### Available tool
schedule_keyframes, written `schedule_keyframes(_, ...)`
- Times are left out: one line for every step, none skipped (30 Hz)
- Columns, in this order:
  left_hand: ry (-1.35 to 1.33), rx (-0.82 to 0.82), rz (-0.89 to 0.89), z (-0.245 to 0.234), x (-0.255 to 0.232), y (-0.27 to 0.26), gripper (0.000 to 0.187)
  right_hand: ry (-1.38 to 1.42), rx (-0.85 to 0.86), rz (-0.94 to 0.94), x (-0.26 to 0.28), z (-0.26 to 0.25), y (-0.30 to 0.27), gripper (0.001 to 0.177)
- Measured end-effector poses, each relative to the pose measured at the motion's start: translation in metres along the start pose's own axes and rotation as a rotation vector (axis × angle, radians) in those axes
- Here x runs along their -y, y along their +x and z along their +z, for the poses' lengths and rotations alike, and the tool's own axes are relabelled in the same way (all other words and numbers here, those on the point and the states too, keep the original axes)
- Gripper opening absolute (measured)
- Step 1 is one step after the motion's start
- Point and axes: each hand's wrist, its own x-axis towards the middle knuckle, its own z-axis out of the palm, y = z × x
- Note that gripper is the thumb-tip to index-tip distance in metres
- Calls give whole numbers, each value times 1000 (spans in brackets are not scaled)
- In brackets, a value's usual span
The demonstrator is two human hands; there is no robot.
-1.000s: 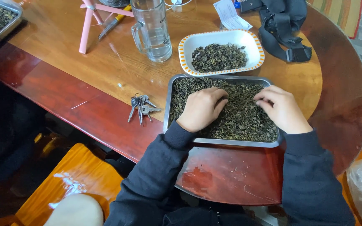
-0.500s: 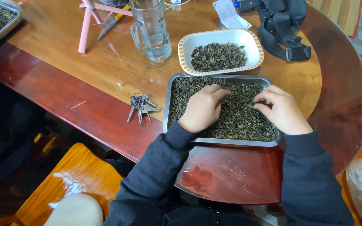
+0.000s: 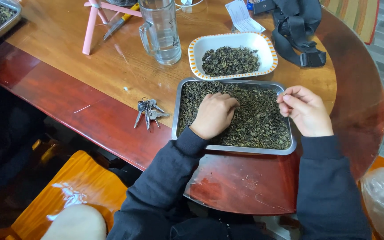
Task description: Sorting dried tea leaves by hand to remove stems and debris into a separate container.
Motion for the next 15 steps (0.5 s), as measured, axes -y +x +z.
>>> schedule_keyframes(1,0,-1,-1,1,0,15,1,1,0,-4,-2,2,14)
schedule_keyframes(-8,-9,-21,-2,3,0,16,127,17,33,-8,-3,4,13)
schedule_keyframes(-16,-18,-39,-4,4,1,16,255,33,65,-12,-5,7,12)
schedule_keyframes(-14,-18,-37,-12,1,1,16,257,33,63,-22,-8,10,12)
schedule_keyframes(-58,29,-47,-19,-2,2,12,291,58,55,-31,-11,13,10)
schedule_keyframes(-102,76,-57,-26,-5,3,8,324,83,46,-41,-14,16,12)
schedule_keyframes(-100,78,-55,-27,-7,3,8,327,82,44,-41,-12,16,12)
schedule_keyframes(-92,101,-35,-27,-8,3,6,346,115,64,-41,-11,17,17)
schedule_keyframes(-85,126,-15,-28,-9,2,10,365,148,85,-42,-9,17,23)
schedule_keyframes(-84,129,-13,-24,-9,1,10,368,145,84,-39,-6,15,23)
schedule_keyframes(-20,139,6,-21,-8,1,16,333,154,88,-37,-3,14,25)
schedule_keyframes(44,149,26,-17,-7,0,22,298,163,91,-34,0,12,27)
schedule_keyframes(44,153,27,-14,-7,0,22,301,161,92,-32,3,10,27)
schedule_keyframes(60,153,25,-10,-7,-1,22,191,145,84,-30,5,8,25)
schedule_keyframes(75,151,24,-7,-6,-1,21,80,129,77,-28,8,6,23)
